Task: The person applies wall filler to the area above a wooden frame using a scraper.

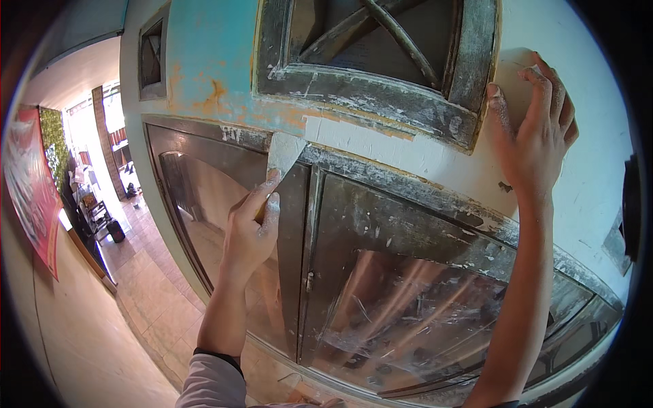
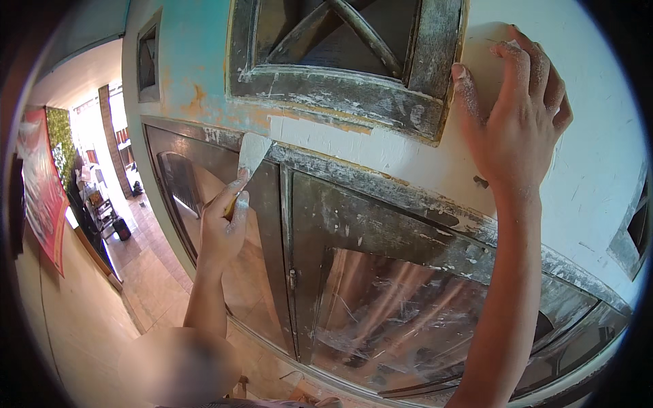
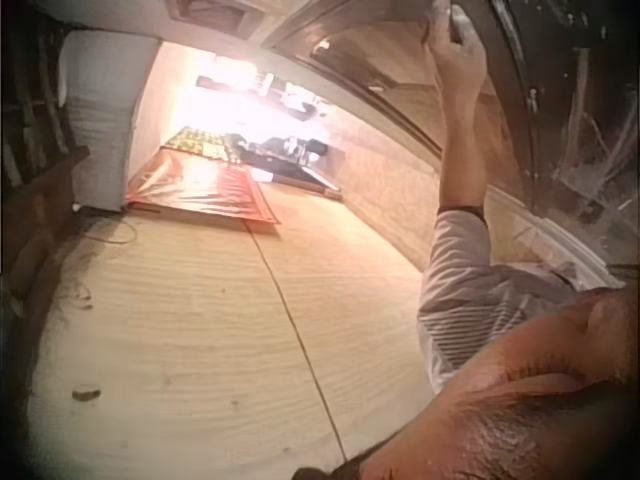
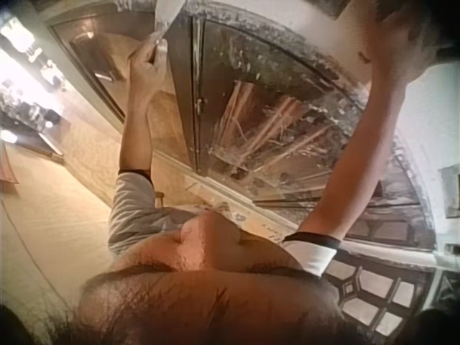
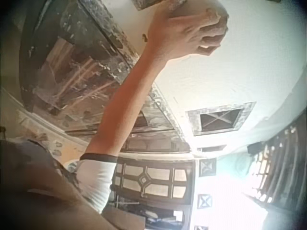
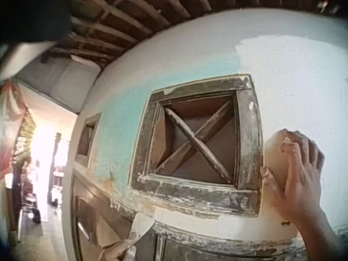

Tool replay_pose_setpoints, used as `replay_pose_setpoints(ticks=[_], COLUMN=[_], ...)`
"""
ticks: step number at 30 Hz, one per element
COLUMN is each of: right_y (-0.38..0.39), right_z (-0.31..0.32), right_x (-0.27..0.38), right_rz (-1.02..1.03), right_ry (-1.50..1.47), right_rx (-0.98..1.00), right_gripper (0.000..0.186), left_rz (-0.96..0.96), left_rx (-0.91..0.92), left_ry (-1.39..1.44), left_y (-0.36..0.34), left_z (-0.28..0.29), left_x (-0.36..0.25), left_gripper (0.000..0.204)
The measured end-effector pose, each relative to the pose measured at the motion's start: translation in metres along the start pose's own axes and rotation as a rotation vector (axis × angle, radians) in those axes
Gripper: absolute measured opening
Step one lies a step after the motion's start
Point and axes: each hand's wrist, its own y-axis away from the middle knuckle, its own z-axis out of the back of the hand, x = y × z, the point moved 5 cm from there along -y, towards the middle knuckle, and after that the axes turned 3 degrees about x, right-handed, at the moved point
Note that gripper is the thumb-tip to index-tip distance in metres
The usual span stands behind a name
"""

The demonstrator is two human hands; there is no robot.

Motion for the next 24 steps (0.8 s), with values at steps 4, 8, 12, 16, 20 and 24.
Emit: replay_pose_setpoints(ticks=[4,8,12,16,20,24], right_y=[-0.002,-0.001,-0.001,-0.004,-0.002,-0.002], right_z=[0.004,0.004,0.002,0.006,0.007,0.005], right_x=[-0.001,-0.001,0.003,0.001,0.000,0.002], right_rz=[-0.002,0.005,-0.009,0.002,-0.005,-0.009], right_ry=[0.008,0.027,0.000,0.011,0.000,-0.011], right_rx=[-0.011,-0.008,-0.008,0.004,0.002,-0.008], right_gripper=[0.045,0.044,0.043,0.043,0.042,0.042], left_rz=[0.006,-0.063,-0.126,-0.092,-0.042,0.011], left_rx=[-0.003,-0.053,-0.073,-0.060,-0.034,-0.007], left_ry=[-0.030,-0.035,-0.030,0.044,0.056,0.046], left_y=[-0.007,-0.017,-0.025,-0.022,-0.003,0.004], left_z=[-0.003,-0.006,-0.004,-0.004,-0.005,-0.004], left_x=[-0.013,-0.011,-0.013,-0.016,-0.010,-0.005], left_gripper=[0.035,0.032,0.034,0.033,0.033,0.034])
